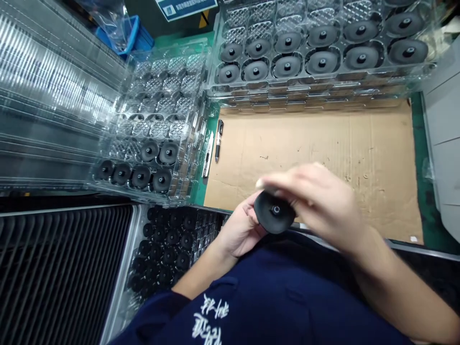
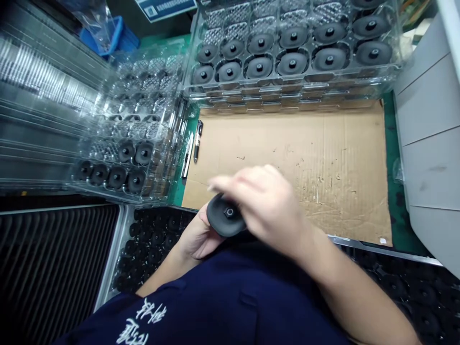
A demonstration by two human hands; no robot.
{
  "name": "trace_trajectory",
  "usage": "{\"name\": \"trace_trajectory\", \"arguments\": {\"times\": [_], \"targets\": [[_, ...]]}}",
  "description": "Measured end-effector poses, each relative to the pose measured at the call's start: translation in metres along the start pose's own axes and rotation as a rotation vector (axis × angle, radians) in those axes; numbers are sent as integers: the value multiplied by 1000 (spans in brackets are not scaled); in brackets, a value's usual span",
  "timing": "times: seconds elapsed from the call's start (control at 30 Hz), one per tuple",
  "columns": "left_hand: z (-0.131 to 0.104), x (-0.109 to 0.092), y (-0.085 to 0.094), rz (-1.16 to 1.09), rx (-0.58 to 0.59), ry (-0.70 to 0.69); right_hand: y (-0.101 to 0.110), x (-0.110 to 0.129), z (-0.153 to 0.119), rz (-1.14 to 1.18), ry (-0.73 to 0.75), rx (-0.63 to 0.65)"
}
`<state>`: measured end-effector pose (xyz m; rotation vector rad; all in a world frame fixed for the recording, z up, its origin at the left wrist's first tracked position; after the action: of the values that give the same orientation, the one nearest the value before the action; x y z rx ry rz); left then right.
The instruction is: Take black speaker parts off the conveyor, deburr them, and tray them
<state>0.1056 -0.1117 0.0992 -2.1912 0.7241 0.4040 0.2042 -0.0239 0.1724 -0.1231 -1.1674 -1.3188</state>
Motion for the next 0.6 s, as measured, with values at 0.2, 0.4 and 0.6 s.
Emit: {"name": "trace_trajectory", "arguments": {"times": [0.2, 0.4, 0.6], "targets": [[-4, -7, -5, -52, 170, 32, -11, -79, -53, -133, -464, -36], [-2, -6, -7, -85, 123, 82, -20, -89, -74, -92, -537, 14], [-3, -3, -13, -89, 157, 63, 12, 3, -9, -45, -23, -123]]}}
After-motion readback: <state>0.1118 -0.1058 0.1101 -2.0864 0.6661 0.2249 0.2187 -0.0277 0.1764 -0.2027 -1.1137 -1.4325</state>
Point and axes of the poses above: each hand's wrist, its own z-axis towards the middle knuckle, its own y-axis out of the back of the hand, x = y × z, the point moved 5 cm from there along z, towards the middle knuckle, and after that the axes turned 10 degrees about -x, right-handed, at the moved point
